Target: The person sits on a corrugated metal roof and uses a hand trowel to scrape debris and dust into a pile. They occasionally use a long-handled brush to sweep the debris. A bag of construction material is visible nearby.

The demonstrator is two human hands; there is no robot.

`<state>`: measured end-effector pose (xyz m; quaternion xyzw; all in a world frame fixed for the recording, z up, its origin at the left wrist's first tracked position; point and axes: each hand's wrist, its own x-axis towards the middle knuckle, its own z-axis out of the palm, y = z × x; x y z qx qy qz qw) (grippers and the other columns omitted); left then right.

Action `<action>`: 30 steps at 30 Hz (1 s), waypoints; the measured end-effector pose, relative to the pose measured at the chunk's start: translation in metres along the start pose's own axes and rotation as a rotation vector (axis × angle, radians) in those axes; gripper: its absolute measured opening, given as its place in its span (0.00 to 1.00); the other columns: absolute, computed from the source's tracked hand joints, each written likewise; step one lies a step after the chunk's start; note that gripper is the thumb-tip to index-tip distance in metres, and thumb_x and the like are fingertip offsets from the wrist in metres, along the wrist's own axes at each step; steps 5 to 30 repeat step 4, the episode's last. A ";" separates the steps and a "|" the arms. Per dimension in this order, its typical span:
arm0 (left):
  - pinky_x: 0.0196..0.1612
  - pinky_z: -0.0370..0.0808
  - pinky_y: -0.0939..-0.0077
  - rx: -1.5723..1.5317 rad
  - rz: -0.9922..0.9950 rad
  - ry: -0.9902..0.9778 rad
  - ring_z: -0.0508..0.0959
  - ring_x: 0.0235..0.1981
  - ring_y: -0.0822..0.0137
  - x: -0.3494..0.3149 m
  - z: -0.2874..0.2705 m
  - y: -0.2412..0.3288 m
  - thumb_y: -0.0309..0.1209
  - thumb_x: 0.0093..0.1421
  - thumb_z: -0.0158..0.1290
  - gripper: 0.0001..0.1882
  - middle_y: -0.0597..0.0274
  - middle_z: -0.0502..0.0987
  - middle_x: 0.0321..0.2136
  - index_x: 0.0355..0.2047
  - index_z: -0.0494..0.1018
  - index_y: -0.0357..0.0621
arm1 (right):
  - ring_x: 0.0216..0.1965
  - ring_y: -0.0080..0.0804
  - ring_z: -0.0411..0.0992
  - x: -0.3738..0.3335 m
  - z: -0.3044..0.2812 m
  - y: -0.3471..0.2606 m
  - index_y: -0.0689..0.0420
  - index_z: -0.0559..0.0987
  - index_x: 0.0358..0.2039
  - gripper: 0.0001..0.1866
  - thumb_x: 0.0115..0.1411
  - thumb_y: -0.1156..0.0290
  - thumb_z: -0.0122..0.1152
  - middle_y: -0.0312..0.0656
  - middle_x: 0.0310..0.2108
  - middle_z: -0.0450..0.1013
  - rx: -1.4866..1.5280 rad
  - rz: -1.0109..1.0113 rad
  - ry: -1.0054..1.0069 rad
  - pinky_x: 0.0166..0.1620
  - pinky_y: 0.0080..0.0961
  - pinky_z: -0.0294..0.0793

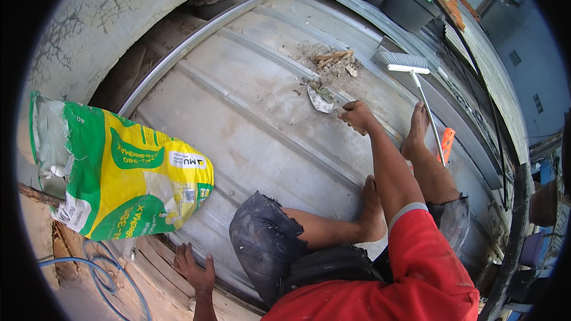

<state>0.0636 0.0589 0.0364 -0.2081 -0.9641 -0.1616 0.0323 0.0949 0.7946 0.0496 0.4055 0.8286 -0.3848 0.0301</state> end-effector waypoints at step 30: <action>0.75 0.52 0.35 0.004 0.000 0.000 0.64 0.72 0.36 -0.001 0.001 0.000 0.43 0.55 0.66 0.41 0.38 0.71 0.67 0.66 0.71 0.34 | 0.48 0.47 0.86 0.005 0.012 0.006 0.57 0.86 0.59 0.29 0.59 0.60 0.77 0.51 0.46 0.88 -0.220 -0.132 0.155 0.55 0.35 0.83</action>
